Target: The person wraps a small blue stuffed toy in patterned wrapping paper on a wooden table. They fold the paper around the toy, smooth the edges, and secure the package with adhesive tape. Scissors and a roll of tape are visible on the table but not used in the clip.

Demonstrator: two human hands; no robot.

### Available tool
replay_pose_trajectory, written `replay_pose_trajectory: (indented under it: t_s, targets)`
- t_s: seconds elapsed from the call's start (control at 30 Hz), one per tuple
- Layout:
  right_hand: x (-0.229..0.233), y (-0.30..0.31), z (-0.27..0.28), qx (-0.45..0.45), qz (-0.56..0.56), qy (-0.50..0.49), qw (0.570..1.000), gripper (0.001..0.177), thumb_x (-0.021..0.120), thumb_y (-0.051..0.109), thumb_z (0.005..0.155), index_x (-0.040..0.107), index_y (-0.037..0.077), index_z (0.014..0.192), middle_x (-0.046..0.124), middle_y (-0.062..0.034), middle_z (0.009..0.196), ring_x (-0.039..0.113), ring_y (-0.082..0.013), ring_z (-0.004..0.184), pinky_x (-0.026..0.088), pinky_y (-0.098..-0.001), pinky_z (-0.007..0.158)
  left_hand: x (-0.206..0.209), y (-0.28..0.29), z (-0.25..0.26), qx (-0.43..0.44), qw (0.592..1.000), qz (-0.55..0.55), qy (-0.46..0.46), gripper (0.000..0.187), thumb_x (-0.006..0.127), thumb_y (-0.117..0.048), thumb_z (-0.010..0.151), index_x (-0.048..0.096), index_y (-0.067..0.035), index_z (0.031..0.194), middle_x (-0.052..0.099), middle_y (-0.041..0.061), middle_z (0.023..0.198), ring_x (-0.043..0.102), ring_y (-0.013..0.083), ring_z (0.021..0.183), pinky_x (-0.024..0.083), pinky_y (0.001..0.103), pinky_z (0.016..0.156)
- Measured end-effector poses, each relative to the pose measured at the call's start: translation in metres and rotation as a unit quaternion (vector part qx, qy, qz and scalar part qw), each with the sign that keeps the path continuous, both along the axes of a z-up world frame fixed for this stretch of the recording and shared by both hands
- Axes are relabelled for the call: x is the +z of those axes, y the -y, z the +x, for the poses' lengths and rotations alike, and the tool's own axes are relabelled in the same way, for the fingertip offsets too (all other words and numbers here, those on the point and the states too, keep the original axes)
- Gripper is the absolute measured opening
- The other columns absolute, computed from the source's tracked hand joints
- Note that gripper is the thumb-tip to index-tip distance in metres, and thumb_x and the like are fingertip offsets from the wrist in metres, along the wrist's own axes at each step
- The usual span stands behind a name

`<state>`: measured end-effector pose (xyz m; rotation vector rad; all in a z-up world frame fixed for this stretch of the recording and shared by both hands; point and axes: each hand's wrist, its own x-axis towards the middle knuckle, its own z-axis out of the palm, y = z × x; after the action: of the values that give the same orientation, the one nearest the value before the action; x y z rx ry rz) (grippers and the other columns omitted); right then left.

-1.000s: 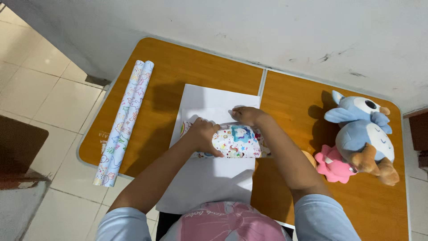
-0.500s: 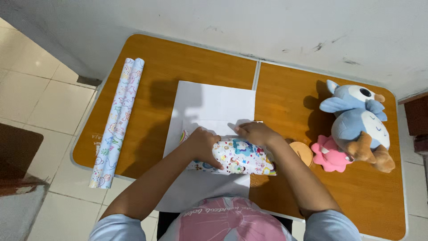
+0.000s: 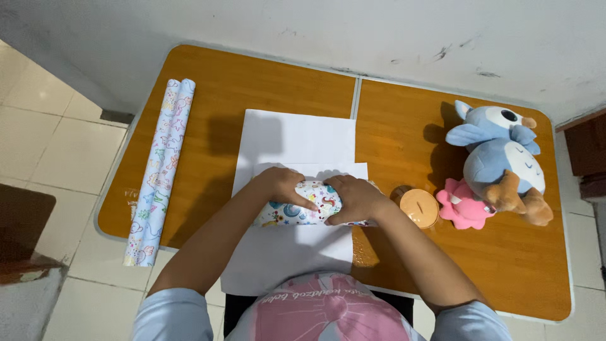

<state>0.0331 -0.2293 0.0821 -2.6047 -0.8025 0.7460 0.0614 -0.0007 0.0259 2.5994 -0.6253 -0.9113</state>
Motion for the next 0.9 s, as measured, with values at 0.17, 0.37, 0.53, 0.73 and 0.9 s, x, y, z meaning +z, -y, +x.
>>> replay_pose_trajectory:
  t_s: [0.17, 0.37, 0.53, 0.73, 0.9]
  targets:
    - [-0.003, 0.000, 0.024, -0.011, 0.000, -0.102, 0.995, 0.091, 0.084, 0.047, 0.056, 0.058, 0.011, 0.135, 0.067, -0.0148, 0.126, 0.063, -0.0296, 0.117, 0.048, -0.0360, 0.101, -0.022, -0.009, 0.011, 0.004, 0.993, -0.016, 0.118, 0.107, 0.058, -0.092, 0.058, 0.068, -0.010, 0.126, 0.067, 0.017, 0.125, 0.060, 0.0312, 0.121, 0.045, 0.045, 0.102]
    - [-0.005, -0.006, 0.058, -0.019, -0.057, -0.189, 0.980, 0.088, 0.080, 0.052, 0.057, 0.061, 0.012, 0.133, 0.074, -0.0130, 0.114, 0.070, -0.0270, 0.104, 0.055, -0.0354, 0.090, -0.043, -0.015, 0.035, 0.054, 0.992, -0.031, 0.109, 0.116, 0.059, -0.093, 0.056, 0.058, -0.011, 0.137, 0.055, 0.017, 0.140, 0.046, 0.0334, 0.135, 0.033, 0.051, 0.111]
    - [-0.012, -0.006, 0.080, -0.018, -0.082, -0.231, 0.969, 0.090, 0.079, 0.058, 0.055, 0.062, 0.012, 0.131, 0.076, -0.0169, 0.109, 0.072, -0.0290, 0.102, 0.056, -0.0361, 0.087, -0.049, -0.015, 0.056, 0.069, 0.996, -0.012, 0.058, 0.121, 0.058, -0.095, 0.052, 0.063, -0.003, 0.131, 0.066, 0.022, 0.124, 0.060, 0.0349, 0.122, 0.041, 0.047, 0.108]
    - [-0.009, -0.008, 0.083, -0.015, -0.075, -0.220, 0.972, 0.091, 0.080, 0.059, 0.054, 0.063, 0.013, 0.132, 0.073, -0.0148, 0.117, 0.069, -0.0284, 0.106, 0.054, -0.0362, 0.090, -0.049, -0.015, 0.062, 0.085, 0.996, 0.001, -0.025, 0.103, 0.056, -0.091, 0.050, 0.080, -0.001, 0.094, 0.076, 0.024, 0.088, 0.076, 0.0352, 0.088, 0.058, 0.043, 0.077]
    - [0.008, -0.010, 0.073, -0.051, -0.086, -0.216, 0.971, 0.091, 0.081, 0.051, 0.055, 0.059, 0.015, 0.135, 0.075, -0.0174, 0.112, 0.071, -0.0303, 0.104, 0.055, -0.0372, 0.089, -0.046, -0.016, 0.057, 0.104, 0.993, -0.059, -0.013, 0.093, 0.067, -0.086, 0.052, 0.078, 0.001, 0.085, 0.069, 0.022, 0.075, 0.074, 0.0360, 0.076, 0.059, 0.043, 0.064]
